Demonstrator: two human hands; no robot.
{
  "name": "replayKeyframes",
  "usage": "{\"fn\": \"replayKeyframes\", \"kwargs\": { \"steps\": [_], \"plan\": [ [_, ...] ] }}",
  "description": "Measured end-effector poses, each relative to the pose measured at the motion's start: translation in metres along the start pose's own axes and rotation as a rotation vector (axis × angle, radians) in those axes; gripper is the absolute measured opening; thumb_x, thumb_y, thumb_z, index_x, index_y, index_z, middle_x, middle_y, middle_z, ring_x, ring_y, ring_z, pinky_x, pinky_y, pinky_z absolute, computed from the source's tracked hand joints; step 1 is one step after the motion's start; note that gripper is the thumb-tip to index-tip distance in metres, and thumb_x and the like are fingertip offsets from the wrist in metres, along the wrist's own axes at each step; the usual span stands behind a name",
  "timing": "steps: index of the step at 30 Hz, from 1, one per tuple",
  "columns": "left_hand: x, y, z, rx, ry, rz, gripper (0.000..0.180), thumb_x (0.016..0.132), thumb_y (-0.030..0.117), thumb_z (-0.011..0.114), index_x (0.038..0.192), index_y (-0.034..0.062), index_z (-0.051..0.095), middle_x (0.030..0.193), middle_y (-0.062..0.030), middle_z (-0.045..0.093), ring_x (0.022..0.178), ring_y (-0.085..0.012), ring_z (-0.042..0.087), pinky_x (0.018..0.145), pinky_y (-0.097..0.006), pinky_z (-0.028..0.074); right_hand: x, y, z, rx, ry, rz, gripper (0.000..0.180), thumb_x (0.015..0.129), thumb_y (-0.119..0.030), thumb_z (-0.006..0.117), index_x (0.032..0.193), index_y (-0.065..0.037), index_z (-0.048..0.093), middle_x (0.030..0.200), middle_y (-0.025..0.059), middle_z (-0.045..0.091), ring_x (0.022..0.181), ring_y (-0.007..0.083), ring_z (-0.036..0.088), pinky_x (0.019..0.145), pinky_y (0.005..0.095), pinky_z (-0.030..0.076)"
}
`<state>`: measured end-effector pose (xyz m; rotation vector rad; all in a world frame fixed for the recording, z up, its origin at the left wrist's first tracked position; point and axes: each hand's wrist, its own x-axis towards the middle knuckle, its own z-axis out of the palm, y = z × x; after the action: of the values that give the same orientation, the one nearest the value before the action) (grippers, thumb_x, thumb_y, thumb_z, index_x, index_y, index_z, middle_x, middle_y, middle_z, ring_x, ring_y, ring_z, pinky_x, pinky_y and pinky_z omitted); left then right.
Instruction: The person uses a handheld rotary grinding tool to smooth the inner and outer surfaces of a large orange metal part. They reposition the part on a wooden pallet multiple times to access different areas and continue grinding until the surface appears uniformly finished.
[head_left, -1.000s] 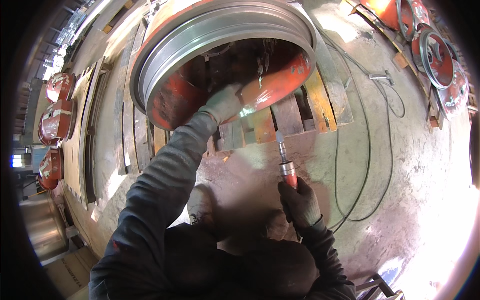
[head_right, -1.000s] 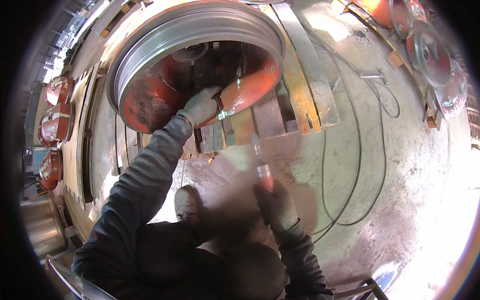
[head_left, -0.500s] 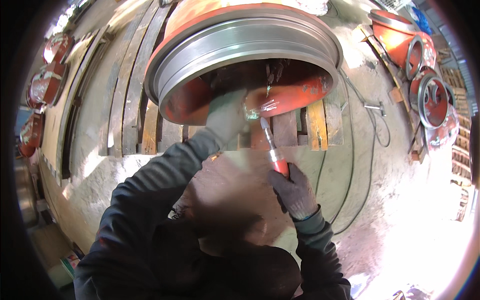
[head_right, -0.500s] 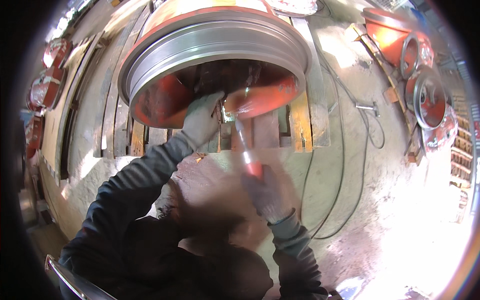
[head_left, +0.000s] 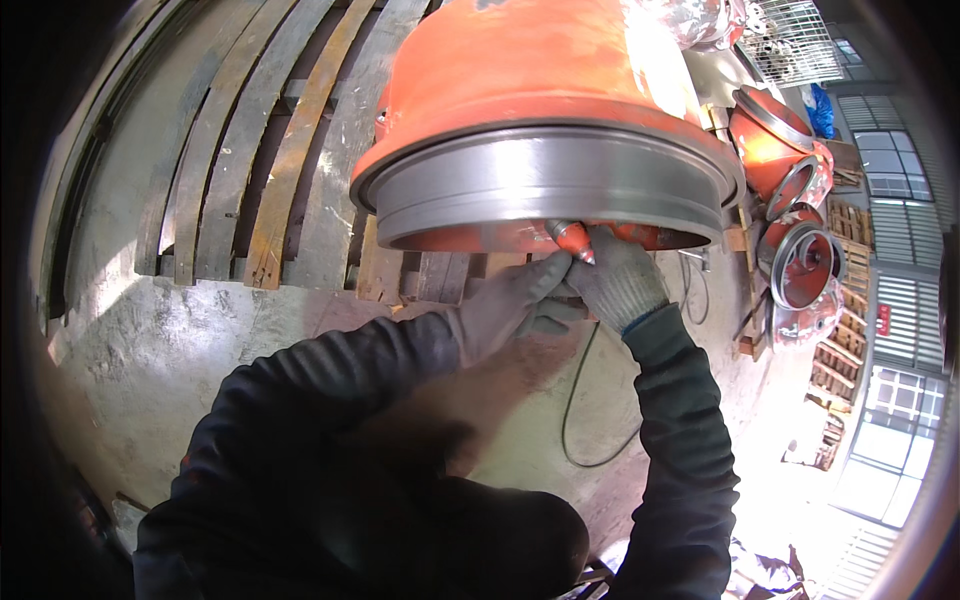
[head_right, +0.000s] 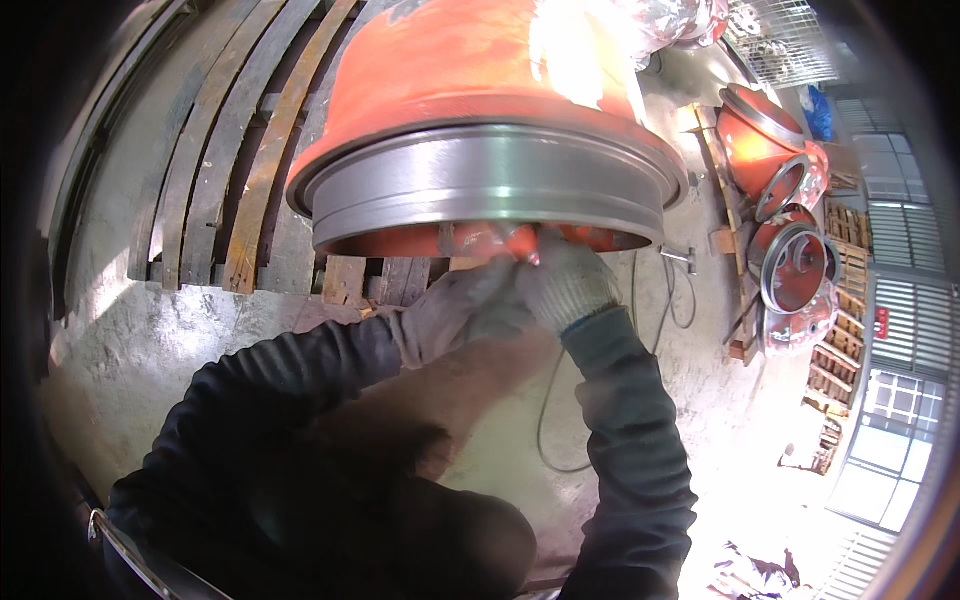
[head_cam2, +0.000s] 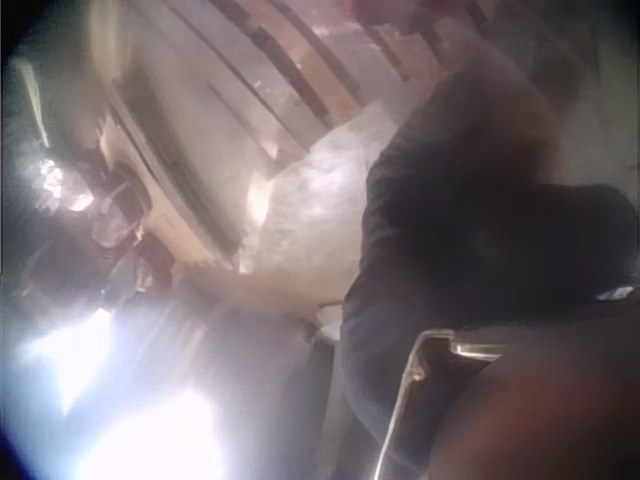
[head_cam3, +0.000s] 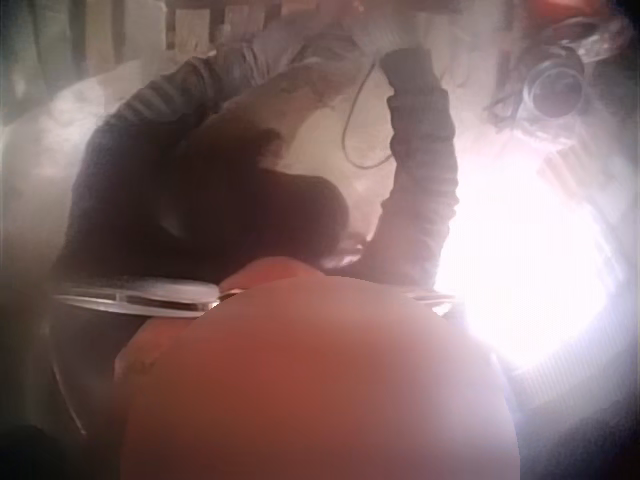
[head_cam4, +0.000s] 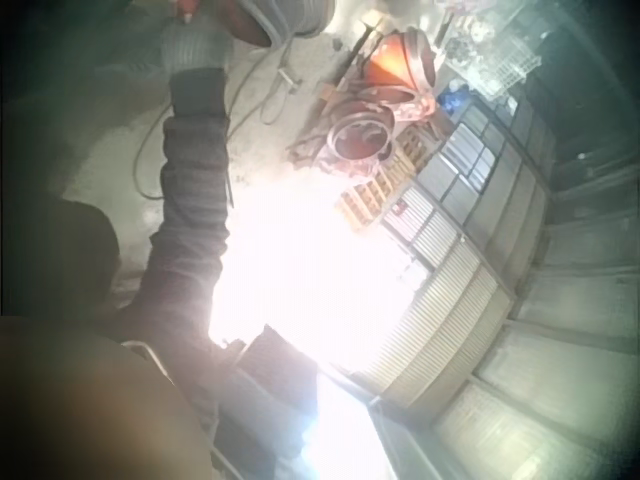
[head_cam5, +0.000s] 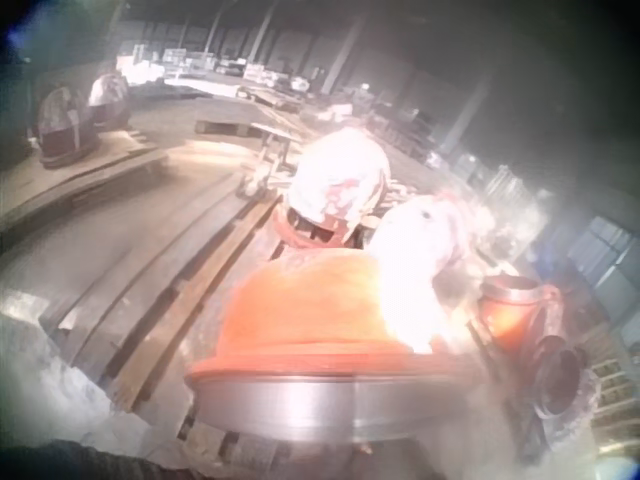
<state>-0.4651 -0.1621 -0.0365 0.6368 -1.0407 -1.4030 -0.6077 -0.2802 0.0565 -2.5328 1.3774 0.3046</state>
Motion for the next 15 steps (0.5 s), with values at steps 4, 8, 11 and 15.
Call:
{"fn": "replayKeyframes", "kwargs": {
  "steps": [4,8,11,15],
  "plan": [
    [0.03,-0.009,0.001,-0.919,0.057,-0.369,0.062,0.107,0.049,0.058,0.149,0.0049,0.049,0.141,-0.0165,0.06,0.121,-0.0346,0.065,0.102,-0.049,0.054,0.024,-0.002,-0.011,-0.247,0.106,-0.257,0.027,0.09,-0.027,0.071,0.105,-0.005,0.072,0.095,0.019,0.072,0.09,0.0391,0.071,0.082,0.0517,0.056],
    [0.043,-0.025,-0.007,-1.034,0.027,-0.291,0.053,0.108,0.045,0.057,0.139,0.0028,0.056,0.133,-0.0177,0.064,0.116,-0.0363,0.066,0.095,-0.052,0.056,0.037,-0.004,-0.015,-0.3,0.115,-0.332,0.03,0.094,-0.035,0.071,0.111,-0.009,0.074,0.106,0.0124,0.073,0.098,0.034,0.07,0.087,0.0491,0.056],
    [0.048,-0.035,-0.012,-1.119,0.01,-0.238,0.045,0.108,0.036,0.057,0.133,-0.0005,0.06,0.126,-0.0194,0.068,0.11,-0.0367,0.067,0.091,-0.052,0.057,0.04,-0.006,-0.015,-0.102,0.175,-0.223,0.033,0.096,-0.035,0.068,0.114,-0.008,0.072,0.102,0.0137,0.073,0.095,0.0344,0.07,0.085,0.049,0.056],
    [0.047,-0.041,-0.017,-0.849,-0.037,-0.089,0.034,0.107,0.022,0.058,0.128,-0.0045,0.062,0.119,-0.0207,0.069,0.105,-0.0345,0.068,0.089,-0.049,0.058,0.046,-0.007,-0.015,-0.103,0.151,-0.182,0.032,0.096,-0.034,0.067,0.114,-0.008,0.072,0.103,0.0142,0.073,0.096,0.0346,0.07,0.086,0.0491,0.056]
  ]
}}
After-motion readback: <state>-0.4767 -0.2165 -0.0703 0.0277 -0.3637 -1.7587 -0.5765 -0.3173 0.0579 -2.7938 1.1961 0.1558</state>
